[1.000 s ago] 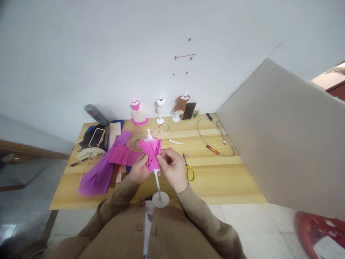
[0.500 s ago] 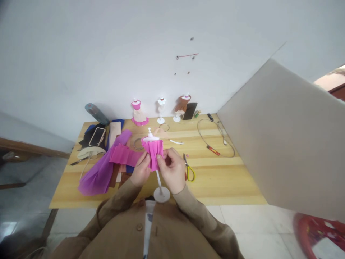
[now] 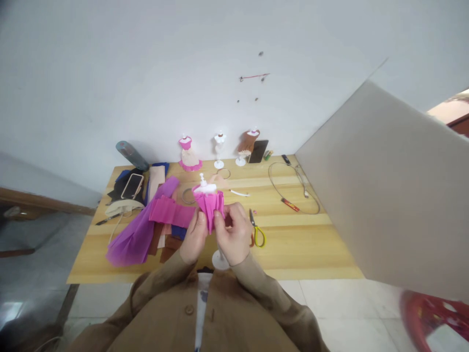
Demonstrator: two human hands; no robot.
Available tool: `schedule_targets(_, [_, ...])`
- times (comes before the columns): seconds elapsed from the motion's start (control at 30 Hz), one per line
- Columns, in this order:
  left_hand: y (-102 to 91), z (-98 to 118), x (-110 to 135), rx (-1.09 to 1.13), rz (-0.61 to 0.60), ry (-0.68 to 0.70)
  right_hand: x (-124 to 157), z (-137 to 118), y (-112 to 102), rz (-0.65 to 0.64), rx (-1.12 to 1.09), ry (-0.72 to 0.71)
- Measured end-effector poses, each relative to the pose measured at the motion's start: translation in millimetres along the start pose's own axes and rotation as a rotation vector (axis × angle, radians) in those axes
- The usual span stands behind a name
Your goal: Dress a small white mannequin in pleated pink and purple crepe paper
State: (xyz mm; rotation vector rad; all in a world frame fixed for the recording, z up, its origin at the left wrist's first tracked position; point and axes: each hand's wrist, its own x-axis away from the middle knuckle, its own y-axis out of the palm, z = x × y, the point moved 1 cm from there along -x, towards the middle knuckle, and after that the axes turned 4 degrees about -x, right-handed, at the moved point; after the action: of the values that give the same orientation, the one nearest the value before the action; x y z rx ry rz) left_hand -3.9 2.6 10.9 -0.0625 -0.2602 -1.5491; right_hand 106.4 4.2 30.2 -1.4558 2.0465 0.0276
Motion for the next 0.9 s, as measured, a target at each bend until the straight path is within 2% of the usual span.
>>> schedule_targets(0.17, [3.4,8.5,2.8,-0.165,-0.016,0.093,1.2,-0.5,0.6,0.007,-0.006,-0.028])
schedule_targets(0.33, [3.1,5.3,4.5,-0.137,-0.055,0.158,1.6,2.3,3.5,-0.005,-0.027,0.008])
schedule_targets(0.47, [2.4,5.8,5.6,-0.139,-0.090,0.156,1.6,4.4,5.6,-0.021,-0.038,0.028])
schedule_targets(0.7, [2.2,7.7,6.2,-0.201,-0.055,0.132,5.3,11.8,6.0,-0.026,-0.086,0.118])
schedule_targets(0.9, [2.0,10.1,9.0,-0.238,-0.088,0.163,7.1,10.1,6.3,-0.012,-0.112,0.132])
